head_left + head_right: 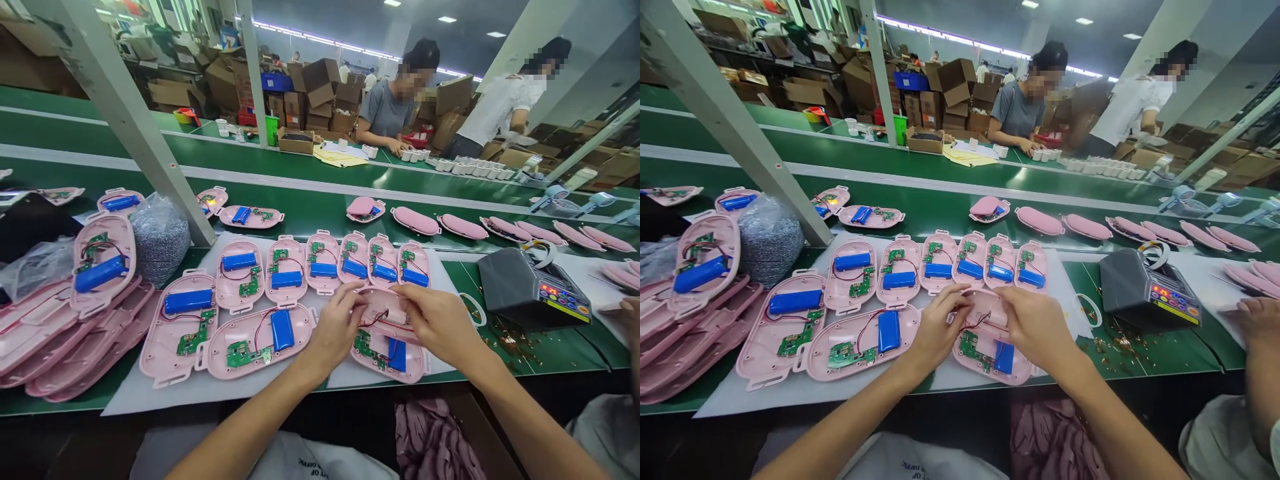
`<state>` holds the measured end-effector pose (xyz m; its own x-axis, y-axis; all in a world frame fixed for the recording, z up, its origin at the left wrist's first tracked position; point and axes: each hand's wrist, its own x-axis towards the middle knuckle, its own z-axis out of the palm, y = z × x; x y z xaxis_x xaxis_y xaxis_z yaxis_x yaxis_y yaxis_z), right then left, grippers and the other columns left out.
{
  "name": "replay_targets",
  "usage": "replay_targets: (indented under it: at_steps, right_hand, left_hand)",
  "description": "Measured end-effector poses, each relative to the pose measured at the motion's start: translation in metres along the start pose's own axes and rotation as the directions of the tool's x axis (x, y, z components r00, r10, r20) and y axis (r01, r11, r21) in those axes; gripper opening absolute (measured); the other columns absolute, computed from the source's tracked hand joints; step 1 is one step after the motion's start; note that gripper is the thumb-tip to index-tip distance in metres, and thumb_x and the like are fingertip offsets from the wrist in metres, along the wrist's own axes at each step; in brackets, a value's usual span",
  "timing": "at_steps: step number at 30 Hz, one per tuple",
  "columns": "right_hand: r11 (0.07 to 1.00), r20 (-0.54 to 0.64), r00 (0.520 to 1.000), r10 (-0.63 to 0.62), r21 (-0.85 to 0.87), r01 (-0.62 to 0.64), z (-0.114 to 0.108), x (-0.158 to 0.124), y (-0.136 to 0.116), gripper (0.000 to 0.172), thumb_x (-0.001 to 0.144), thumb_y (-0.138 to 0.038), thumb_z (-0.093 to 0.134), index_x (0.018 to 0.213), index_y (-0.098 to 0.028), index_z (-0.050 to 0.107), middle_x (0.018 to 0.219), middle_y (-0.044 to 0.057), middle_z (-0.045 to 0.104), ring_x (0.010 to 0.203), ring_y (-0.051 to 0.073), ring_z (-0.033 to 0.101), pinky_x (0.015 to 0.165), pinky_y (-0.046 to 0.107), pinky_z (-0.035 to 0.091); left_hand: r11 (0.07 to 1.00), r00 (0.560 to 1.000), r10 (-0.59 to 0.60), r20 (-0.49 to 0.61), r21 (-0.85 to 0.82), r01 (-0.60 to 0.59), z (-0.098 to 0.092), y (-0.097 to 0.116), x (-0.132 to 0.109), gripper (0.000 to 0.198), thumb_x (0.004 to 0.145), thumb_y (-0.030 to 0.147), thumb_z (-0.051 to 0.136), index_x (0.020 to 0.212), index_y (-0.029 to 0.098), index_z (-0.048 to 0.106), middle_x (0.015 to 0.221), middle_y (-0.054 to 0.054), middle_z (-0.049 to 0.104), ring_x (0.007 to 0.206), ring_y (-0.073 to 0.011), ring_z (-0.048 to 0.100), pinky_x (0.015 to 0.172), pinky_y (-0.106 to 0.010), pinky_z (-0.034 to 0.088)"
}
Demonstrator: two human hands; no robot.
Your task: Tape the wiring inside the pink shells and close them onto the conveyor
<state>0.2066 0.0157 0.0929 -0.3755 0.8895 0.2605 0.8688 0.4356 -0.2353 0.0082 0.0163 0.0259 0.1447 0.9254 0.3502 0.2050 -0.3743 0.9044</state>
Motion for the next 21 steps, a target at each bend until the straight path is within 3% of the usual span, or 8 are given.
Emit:
replay_targets:
  at_steps: [3,6,12,16,18,19,20,21]
  right_hand:
    - [0.997,0.022,0.997,0.071,0.015,-0.071,0.003,0.003,0.004,0.033,0.09,-0.02,0.043,0.11,-0.024,0.069,0.097,0.001,0.074,0.084,0.02,0.068,0.068,0.03,0.046]
    - [0.995,0.03,0.996,0.085,0.045,-0.086,0.011,0.011,0.008,0.029,0.09,-0.027,0.048,0.11,-0.023,0.069,0.098,0.002,0.074,0.086,0.021,0.068,0.071,0.03,0.045]
    - [0.991,0.023,0.994,0.103,0.081,-0.105,0.036,0.032,-0.001,0.026,0.082,-0.044,0.064,0.086,-0.019,0.069,0.085,0.005,0.072,0.081,0.022,0.065,0.069,0.029,0.042]
    - [0.966,0.005,0.997,0.083,0.244,-0.081,0.041,0.039,0.005,0.022,0.078,-0.039,0.067,0.091,-0.021,0.07,0.089,0.003,0.073,0.085,0.02,0.066,0.073,0.028,0.045]
    - [0.9,-0.135,0.977,0.165,0.426,-0.093,0.034,0.029,0.028,0.024,0.078,-0.039,0.068,0.094,-0.022,0.07,0.092,0.003,0.072,0.085,0.019,0.066,0.077,0.028,0.047]
    - [0.823,-0.242,0.918,0.314,0.552,-0.136,0.029,0.018,0.046,0.023,0.077,-0.04,0.069,0.091,-0.021,0.07,0.089,0.002,0.072,0.082,0.017,0.065,0.076,0.028,0.048]
    - [0.703,-0.327,0.789,0.52,0.689,-0.178,0.024,0.004,0.068,0.024,0.077,-0.043,0.069,0.086,-0.02,0.069,0.083,0.002,0.07,0.076,0.016,0.064,0.073,0.027,0.049]
    - [0.553,-0.35,0.596,0.723,0.81,-0.195,0.02,-0.012,0.094,0.027,0.077,-0.046,0.068,0.08,-0.019,0.067,0.075,0.001,0.068,0.069,0.014,0.063,0.069,0.026,0.05]
  left_hand:
    - [0.931,0.974,-0.222,0.043,-0.289,0.225,0.003,-0.007,0.001,0.035,0.086,0.021,0.064,0.117,0.022,0.048,0.099,-0.005,0.068,0.083,-0.0184,0.069,0.071,-0.03,0.055]
    - [0.833,0.94,-0.301,0.161,-0.436,0.341,0.002,-0.011,0.009,0.045,0.078,0.021,0.07,0.118,0.02,0.05,0.089,-0.005,0.07,0.077,-0.0184,0.07,0.066,-0.027,0.056]
    - [0.906,0.943,-0.305,0.137,-0.265,0.331,-0.003,-0.014,0.021,0.035,0.074,0.034,0.074,0.101,0.016,0.064,0.094,-0.008,0.072,0.086,-0.0235,0.068,0.074,-0.032,0.057]
    - [0.95,0.922,-0.291,0.256,-0.033,0.309,-0.009,-0.023,0.029,0.032,0.081,0.049,0.065,0.081,0.017,0.061,0.066,0.001,0.06,0.061,-0.0155,0.056,0.052,-0.023,0.046]
    - [0.942,0.909,-0.33,0.254,0.033,0.333,-0.011,-0.027,0.032,0.037,0.08,0.054,0.064,0.075,0.019,0.055,0.058,0.004,0.053,0.052,-0.0133,0.049,0.045,-0.021,0.04]
    - [0.935,0.906,-0.353,0.233,0.068,0.347,-0.012,-0.028,0.033,0.038,0.08,0.056,0.064,0.075,0.019,0.054,0.058,0.004,0.052,0.051,-0.0133,0.048,0.044,-0.021,0.039]
    - [0.928,0.907,-0.37,0.2,0.112,0.354,-0.013,-0.028,0.033,0.04,0.079,0.058,0.063,0.075,0.02,0.053,0.058,0.004,0.052,0.05,-0.0137,0.049,0.043,-0.021,0.039]
    - [0.923,0.913,-0.375,0.161,0.16,0.351,-0.014,-0.028,0.033,0.04,0.079,0.059,0.062,0.076,0.02,0.053,0.057,0.004,0.052,0.05,-0.0144,0.05,0.043,-0.022,0.04]
